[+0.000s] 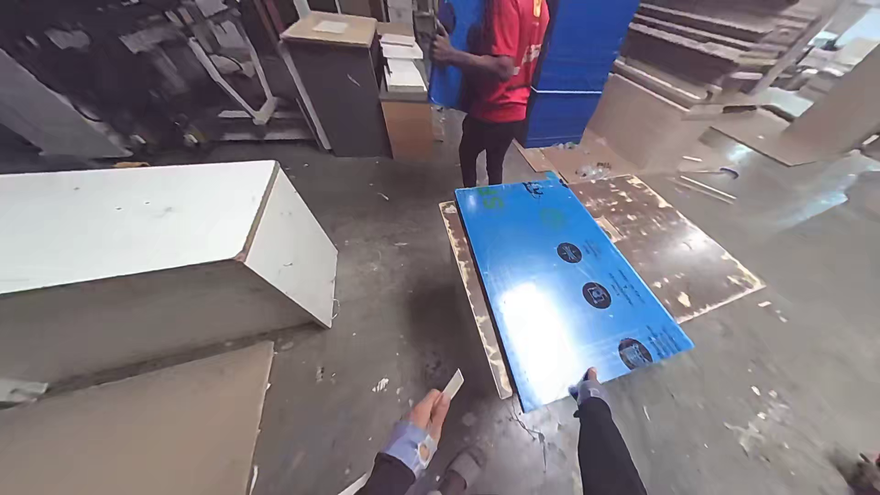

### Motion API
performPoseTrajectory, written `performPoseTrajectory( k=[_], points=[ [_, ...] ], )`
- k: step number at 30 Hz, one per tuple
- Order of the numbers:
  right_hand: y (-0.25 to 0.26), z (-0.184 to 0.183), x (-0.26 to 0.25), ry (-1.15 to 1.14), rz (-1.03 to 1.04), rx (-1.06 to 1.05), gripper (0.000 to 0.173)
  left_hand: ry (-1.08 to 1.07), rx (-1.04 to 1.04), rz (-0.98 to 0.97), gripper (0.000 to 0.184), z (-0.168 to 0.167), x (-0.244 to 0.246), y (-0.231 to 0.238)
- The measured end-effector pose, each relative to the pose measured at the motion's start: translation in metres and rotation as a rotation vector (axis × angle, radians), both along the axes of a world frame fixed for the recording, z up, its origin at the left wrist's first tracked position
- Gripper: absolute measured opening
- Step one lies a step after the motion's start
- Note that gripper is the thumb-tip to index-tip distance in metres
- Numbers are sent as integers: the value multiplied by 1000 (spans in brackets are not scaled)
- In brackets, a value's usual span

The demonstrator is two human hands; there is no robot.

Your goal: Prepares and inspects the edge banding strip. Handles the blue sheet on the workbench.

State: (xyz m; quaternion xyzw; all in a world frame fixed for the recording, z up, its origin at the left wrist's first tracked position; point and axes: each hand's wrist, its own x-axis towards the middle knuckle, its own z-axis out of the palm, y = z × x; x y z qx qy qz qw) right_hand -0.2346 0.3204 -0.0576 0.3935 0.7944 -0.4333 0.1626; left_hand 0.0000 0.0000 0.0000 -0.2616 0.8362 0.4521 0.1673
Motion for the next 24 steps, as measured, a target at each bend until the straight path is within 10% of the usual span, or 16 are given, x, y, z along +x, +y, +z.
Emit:
performPoseTrajectory(
  k=[5, 13, 17, 21, 24],
  points=[
    [36, -36, 135, 81, 44, -241, 42, 85, 162, 10, 39, 26, 1, 42],
    [74, 7, 438, -148, 246, -504, 35, 371, 472, -247, 33, 88, 20, 191],
    [109, 56, 491, 228, 123, -514, 41, 349, 789, -226, 31, 132, 73, 283],
    [139, 99, 526, 636, -20, -796, 104, 281, 1056, -311, 23, 148, 145, 349],
    [155, 131, 568, 762, 8, -1025, 76, 269, 1135, -400, 21, 149, 188, 378]
  ],
)
